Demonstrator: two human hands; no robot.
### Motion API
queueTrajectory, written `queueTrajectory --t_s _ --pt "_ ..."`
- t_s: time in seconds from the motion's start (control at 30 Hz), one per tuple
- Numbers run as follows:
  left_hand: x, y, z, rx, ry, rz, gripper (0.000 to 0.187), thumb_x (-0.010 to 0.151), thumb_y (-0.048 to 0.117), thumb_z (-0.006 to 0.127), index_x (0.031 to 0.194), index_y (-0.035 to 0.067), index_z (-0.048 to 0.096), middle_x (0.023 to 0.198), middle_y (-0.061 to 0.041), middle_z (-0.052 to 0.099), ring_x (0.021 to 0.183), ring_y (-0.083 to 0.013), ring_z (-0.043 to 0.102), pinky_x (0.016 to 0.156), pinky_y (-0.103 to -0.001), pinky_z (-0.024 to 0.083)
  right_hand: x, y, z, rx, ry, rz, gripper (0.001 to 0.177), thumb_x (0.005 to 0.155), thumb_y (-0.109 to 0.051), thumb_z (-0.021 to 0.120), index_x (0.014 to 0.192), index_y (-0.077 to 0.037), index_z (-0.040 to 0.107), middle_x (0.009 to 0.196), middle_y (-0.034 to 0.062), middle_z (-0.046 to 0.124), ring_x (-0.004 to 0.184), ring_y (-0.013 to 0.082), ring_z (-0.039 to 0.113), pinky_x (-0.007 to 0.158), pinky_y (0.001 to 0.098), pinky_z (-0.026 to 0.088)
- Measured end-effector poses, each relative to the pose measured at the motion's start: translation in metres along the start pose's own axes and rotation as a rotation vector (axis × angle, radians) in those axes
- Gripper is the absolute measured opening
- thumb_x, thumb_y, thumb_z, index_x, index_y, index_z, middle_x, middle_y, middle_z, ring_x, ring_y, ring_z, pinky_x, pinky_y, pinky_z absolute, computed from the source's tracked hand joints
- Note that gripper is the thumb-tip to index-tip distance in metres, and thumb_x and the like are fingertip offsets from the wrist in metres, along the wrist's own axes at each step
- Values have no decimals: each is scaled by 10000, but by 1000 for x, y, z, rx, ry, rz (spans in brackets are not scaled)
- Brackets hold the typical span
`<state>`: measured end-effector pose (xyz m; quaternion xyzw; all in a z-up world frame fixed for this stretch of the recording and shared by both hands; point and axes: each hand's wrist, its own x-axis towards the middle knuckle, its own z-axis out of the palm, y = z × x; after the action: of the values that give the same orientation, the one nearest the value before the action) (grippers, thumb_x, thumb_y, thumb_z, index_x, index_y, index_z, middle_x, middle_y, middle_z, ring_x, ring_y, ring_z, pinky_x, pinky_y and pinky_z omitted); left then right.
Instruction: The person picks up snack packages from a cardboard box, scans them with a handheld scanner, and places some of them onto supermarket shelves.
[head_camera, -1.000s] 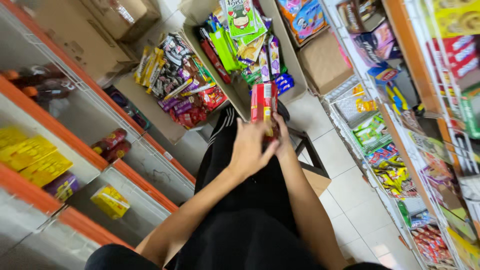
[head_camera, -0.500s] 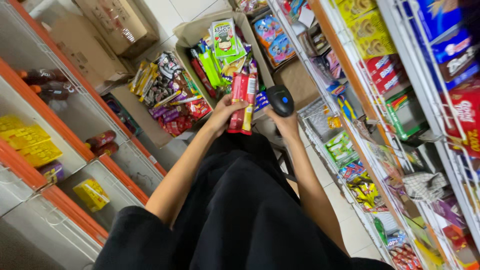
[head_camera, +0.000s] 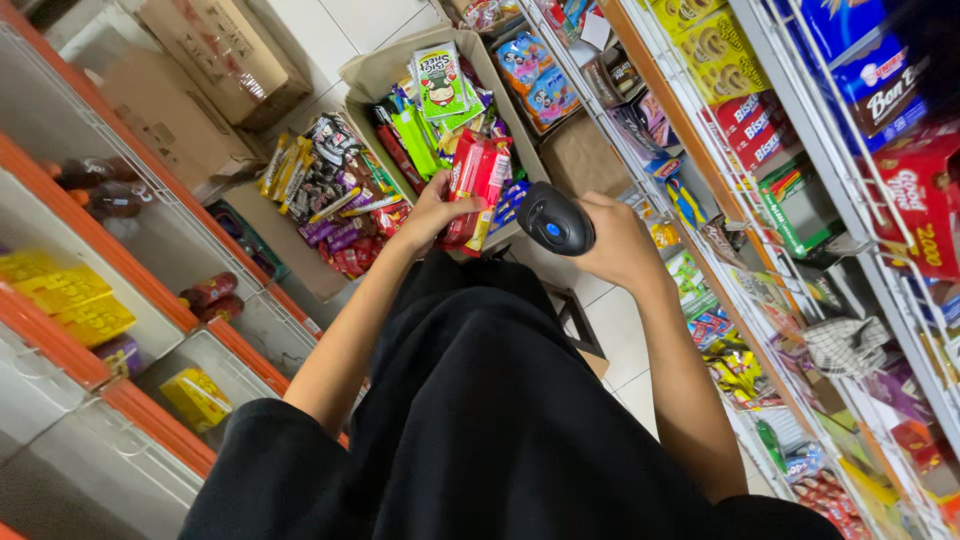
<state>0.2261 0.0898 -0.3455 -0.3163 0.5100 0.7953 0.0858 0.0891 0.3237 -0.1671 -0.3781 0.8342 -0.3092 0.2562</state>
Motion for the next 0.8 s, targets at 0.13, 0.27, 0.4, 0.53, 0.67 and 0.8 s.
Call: queueTrajectory --t_s 0.13,0.27,0.4,0.53,0.67,0.8 --pt "-5 9 -19 5 -6 17 681 739 234 886 1301 64 541 1157 -78 694 1013 -169 691 906 -328 560 1 -23 10 -79 55 23 237 748 -151 797 916 -18 698 843 153 637 805 390 638 700 446 498" --pt "-15 22 -42 0 -63 45 674 744 245 889 1284 19 555 1125 -107 704 980 -191 698 891 -336 573 0 -23 35 -4 128 74 306 694 -146 832 929 -3 697 857 154 671 794 353 674 689 440 522" --pt "-43 49 -47 512 112 442 740 697 233 914 1304 63 526 1192 -146 648 1106 -292 617 975 -407 492 7 -8 97 752 306 425 259 891 -186 856 1044 -34 713 897 104 683 735 195 669 691 394 523" --pt "-70 87 -60 1048 36 1007 604 720 121 848 1259 142 577 1330 -67 635 1386 -337 488 1185 -569 297 11 3 144 1493 417 529 303 908 -244 799 1134 -87 672 1006 52 719 819 187 713 675 357 534" --pt "-79 99 -62 1270 41 1295 569 726 68 814 1248 203 631 1378 -25 611 1409 -300 463 1224 -610 270 16 -11 162 1785 277 502 439 936 -296 799 1238 -26 630 1107 113 707 979 242 701 886 409 566" --pt "-70 109 -56 1274 211 1357 595 714 29 780 1241 268 643 1371 -51 525 1379 -327 464 1239 -594 283 24 -54 149 1655 256 379 579 835 -132 791 1366 -11 593 1278 138 693 1176 259 664 1056 437 526"
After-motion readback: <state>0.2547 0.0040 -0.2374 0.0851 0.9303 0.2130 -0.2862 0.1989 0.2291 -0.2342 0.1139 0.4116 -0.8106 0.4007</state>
